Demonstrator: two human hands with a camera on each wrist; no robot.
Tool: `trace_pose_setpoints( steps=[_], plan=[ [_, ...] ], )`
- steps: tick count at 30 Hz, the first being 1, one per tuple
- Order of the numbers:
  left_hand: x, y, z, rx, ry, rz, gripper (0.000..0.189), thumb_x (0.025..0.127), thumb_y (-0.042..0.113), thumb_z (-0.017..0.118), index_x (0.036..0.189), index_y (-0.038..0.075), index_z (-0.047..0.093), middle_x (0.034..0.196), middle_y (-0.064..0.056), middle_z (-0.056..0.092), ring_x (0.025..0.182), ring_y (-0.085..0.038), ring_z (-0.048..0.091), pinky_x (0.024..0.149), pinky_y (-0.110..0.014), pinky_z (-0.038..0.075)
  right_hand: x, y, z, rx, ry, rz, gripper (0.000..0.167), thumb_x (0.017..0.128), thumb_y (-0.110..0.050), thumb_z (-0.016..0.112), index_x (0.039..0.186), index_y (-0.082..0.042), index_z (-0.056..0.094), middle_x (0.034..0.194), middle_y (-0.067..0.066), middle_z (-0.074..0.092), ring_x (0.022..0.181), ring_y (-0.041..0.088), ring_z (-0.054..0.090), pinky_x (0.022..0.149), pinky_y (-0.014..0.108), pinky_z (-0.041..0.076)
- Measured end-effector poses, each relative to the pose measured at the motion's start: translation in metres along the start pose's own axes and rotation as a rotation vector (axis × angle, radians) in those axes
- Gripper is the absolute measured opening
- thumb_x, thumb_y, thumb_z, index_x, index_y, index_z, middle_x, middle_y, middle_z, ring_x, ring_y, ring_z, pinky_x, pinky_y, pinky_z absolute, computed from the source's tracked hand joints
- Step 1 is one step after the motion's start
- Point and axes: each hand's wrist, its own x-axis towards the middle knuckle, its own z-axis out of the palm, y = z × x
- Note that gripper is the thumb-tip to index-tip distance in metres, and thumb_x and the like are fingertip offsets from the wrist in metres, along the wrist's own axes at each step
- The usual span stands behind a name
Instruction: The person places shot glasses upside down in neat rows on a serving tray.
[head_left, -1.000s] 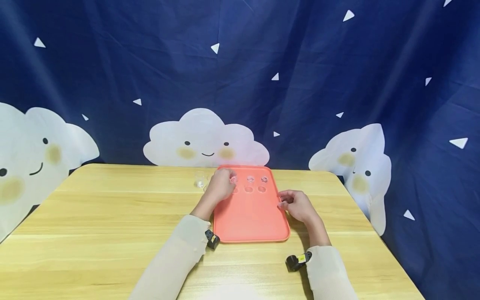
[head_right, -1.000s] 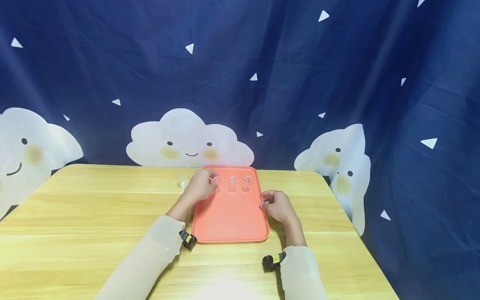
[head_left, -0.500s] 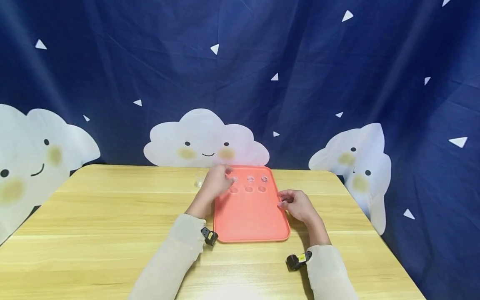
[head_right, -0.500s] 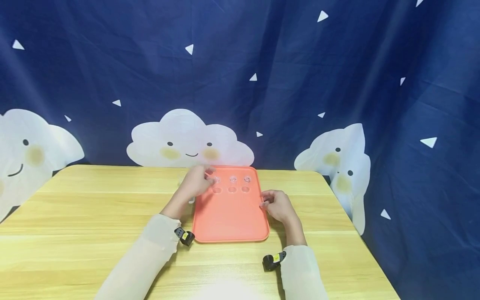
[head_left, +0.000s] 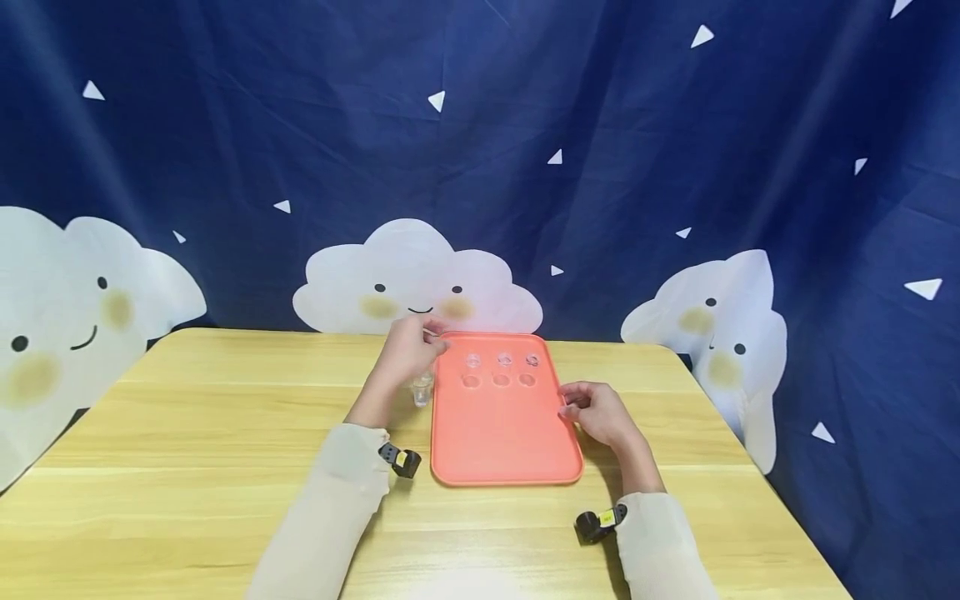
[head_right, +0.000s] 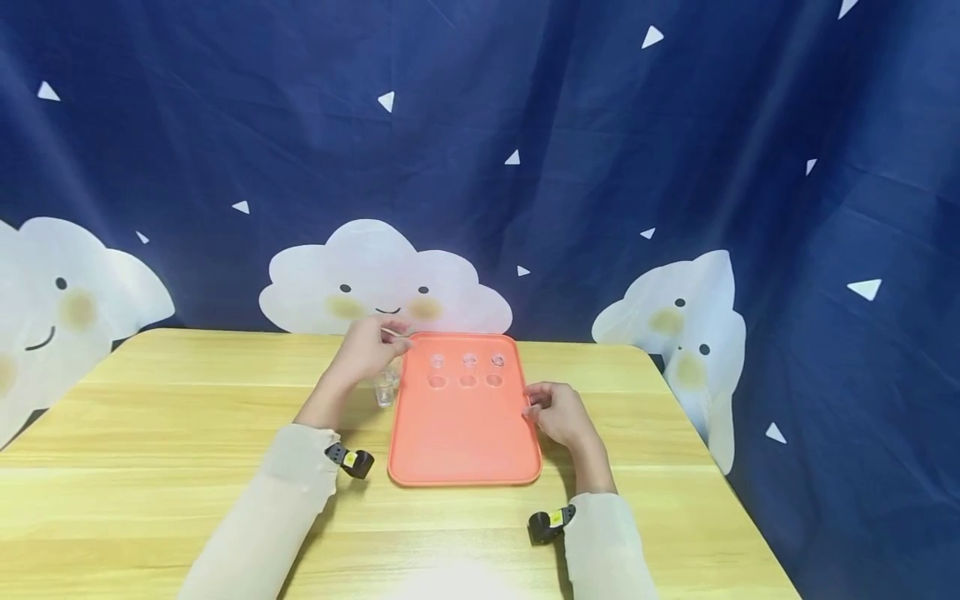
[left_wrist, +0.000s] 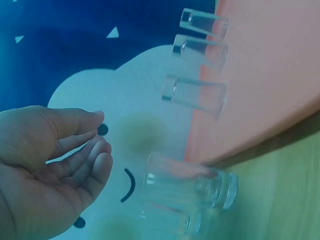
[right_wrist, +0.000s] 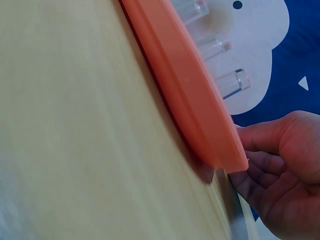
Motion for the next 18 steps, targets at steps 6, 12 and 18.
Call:
trace_pose_setpoints(
  steps=[6, 12, 18],
  plan=[
    [0.002, -0.009, -0.01, -0.01, 0.023, -0.011, 0.032, 0.092, 0.007, 0.074, 0.123, 0.0, 0.069, 0.116, -0.015, 0.071, 0.1, -0.027, 0.068, 0.088, -0.039, 0.057, -0.001, -0.001, 0.0, -0.005, 0.0, -0.004, 0.032, 0.091, 0.002, 0.07, 0.123, 0.003, 0.069, 0.102, 0.01, 0.073, 0.092, 0.022, 0.066, 0.076, 0.031, 0.055],
    [0.002, -0.017, -0.024, -0.028, 0.042, -0.064, 0.033, 0.093, 0.007, 0.074, 0.125, 0.002, 0.069, 0.121, -0.016, 0.07, 0.104, -0.029, 0.068, 0.087, -0.04, 0.058, 0.0, -0.002, 0.0, -0.013, 0.0, -0.008, 0.032, 0.091, 0.002, 0.071, 0.124, 0.003, 0.069, 0.102, 0.01, 0.073, 0.093, 0.023, 0.067, 0.076, 0.031, 0.055],
    [0.001, -0.026, -0.035, -0.033, 0.062, -0.093, 0.035, 0.093, 0.008, 0.072, 0.127, 0.0, 0.068, 0.124, -0.02, 0.068, 0.106, -0.032, 0.067, 0.092, -0.043, 0.056, -0.001, -0.002, -0.001, -0.009, -0.003, 0.007, 0.032, 0.092, 0.002, 0.07, 0.124, 0.001, 0.069, 0.103, 0.011, 0.072, 0.093, 0.024, 0.066, 0.077, 0.031, 0.055]
  ],
)
